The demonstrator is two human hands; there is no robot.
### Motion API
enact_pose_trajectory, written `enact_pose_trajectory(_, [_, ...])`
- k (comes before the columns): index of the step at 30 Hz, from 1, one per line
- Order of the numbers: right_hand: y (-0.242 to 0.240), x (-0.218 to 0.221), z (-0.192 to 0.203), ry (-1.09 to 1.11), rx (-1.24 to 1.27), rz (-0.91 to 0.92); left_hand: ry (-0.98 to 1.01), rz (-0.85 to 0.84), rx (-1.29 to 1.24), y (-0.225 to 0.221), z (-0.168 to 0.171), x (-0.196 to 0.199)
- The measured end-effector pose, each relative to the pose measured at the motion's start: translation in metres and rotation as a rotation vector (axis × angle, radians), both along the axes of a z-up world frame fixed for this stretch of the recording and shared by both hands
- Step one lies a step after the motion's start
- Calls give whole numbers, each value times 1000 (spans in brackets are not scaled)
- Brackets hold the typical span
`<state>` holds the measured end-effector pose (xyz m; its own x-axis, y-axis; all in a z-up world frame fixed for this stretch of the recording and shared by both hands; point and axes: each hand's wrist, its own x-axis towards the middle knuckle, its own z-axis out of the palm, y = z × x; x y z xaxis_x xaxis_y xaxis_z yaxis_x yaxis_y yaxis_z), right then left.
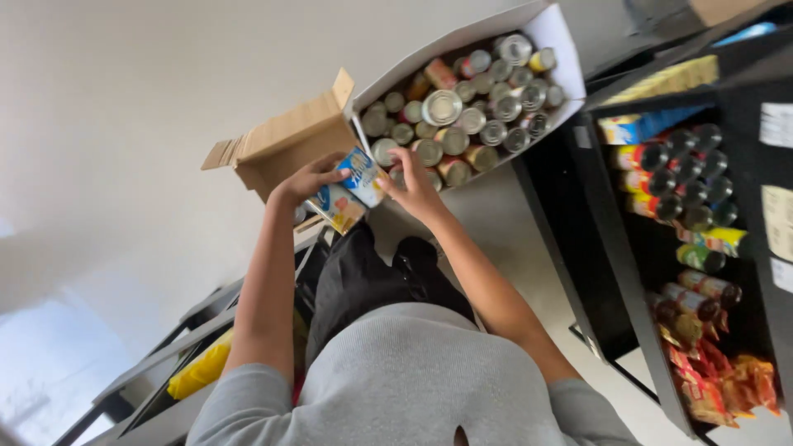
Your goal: The person takes canned goods and small boxes from a cardboard box and places them onto a black metal shelf. They handle various cans and boxes, arranging them in rows on the shelf.
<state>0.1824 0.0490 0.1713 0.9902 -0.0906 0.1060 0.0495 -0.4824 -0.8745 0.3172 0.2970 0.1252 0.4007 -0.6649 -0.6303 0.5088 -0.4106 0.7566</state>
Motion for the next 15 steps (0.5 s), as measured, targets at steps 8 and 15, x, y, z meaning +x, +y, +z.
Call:
enact_pose_trajectory(8, [-102,-125,66,405,754,-12,-14,-371,-217,-151,93,-81])
enact_pose_trajectory(15, [-128,-254,38,272,1170,-342,-216,-862,-341,-256,117,-116])
